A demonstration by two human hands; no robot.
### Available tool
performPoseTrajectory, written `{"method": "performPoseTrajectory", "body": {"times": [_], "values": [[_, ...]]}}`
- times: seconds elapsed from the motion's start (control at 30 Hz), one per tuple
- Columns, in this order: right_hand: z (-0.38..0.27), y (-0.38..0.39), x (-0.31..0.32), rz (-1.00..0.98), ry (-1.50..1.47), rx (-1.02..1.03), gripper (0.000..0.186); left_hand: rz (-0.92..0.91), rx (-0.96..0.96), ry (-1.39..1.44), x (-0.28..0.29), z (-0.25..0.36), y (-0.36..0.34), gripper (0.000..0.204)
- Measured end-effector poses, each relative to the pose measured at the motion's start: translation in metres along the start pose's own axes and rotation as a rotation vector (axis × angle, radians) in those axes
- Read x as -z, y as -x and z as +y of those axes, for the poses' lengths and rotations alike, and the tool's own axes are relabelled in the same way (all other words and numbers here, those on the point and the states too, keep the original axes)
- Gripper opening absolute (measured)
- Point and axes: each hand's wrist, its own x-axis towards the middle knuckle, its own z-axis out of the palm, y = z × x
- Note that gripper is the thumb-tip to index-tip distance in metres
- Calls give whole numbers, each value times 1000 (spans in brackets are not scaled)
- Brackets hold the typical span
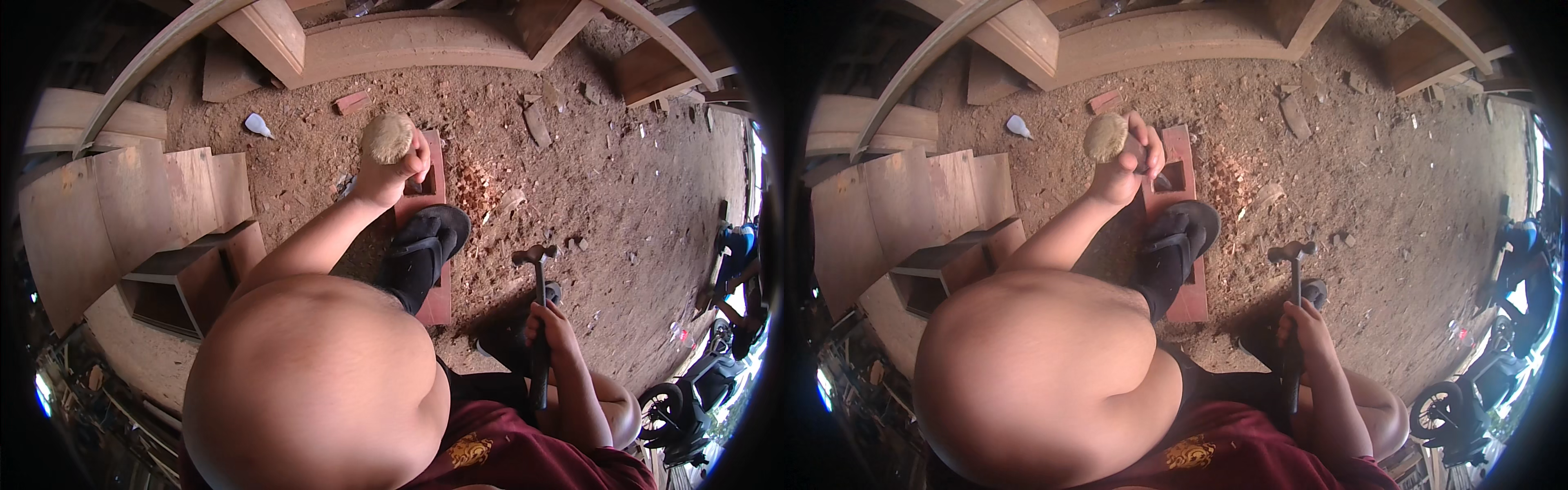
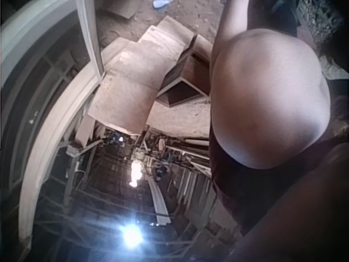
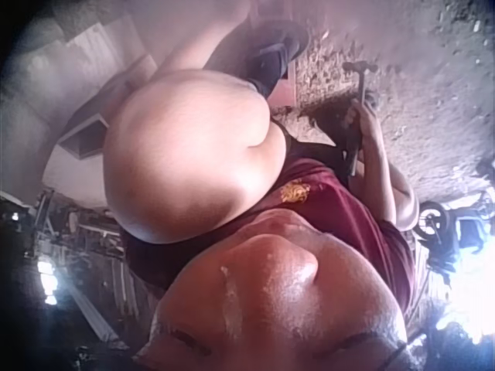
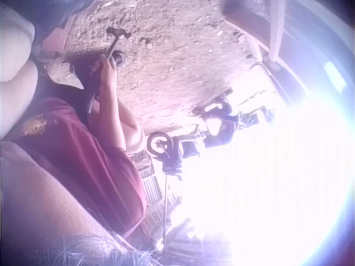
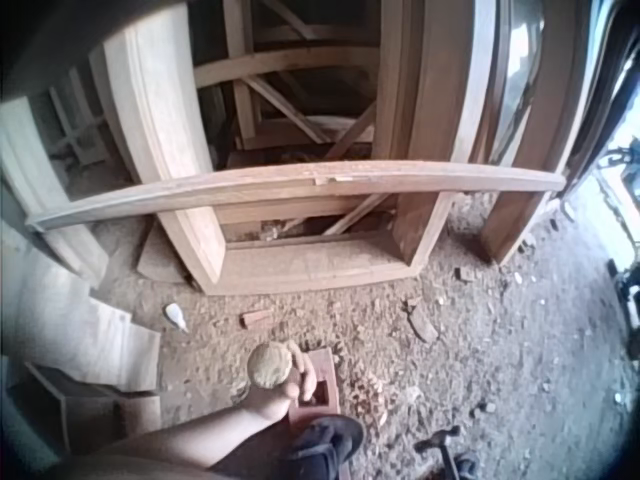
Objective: The person sits on the ground and uses a hammer to strike a chisel, carving a small piece of wood held against a red brick. The person repeatedly adjusts the wood and strikes it to shape the material.
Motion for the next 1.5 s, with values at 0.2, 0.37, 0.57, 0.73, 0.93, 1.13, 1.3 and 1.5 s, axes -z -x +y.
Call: {"method": "performPoseTrajectory", "body": {"times": [0.2,0.37,0.57,0.73,0.93,1.13,1.3,1.5], "values": [[2,-1,0,-8,50,10,12,-2,29,-24,-2,-7,-5,82],[-2,2,-2,-18,102,81,16,-54,-3,-100,-19,-24,1,80],[-12,15,-6,-34,76,226,13,22,21,-68,-25,-34,-6,53],[-20,31,-9,-52,-18,330,11,11,-63,-166,-21,-32,-6,61],[-27,39,-11,-53,-27,387,31,-68,-11,-91,-27,-35,-5,62],[-20,41,-9,-153,-6,410,25,-21,-4,-135,-30,-35,-2,61],[-19,41,-13,-122,64,284,23,-22,-34,-135,-27,-35,-1,60],[-27,56,-25,-126,92,381,23,70,1,-117,-26,-34,-9,49]]}}
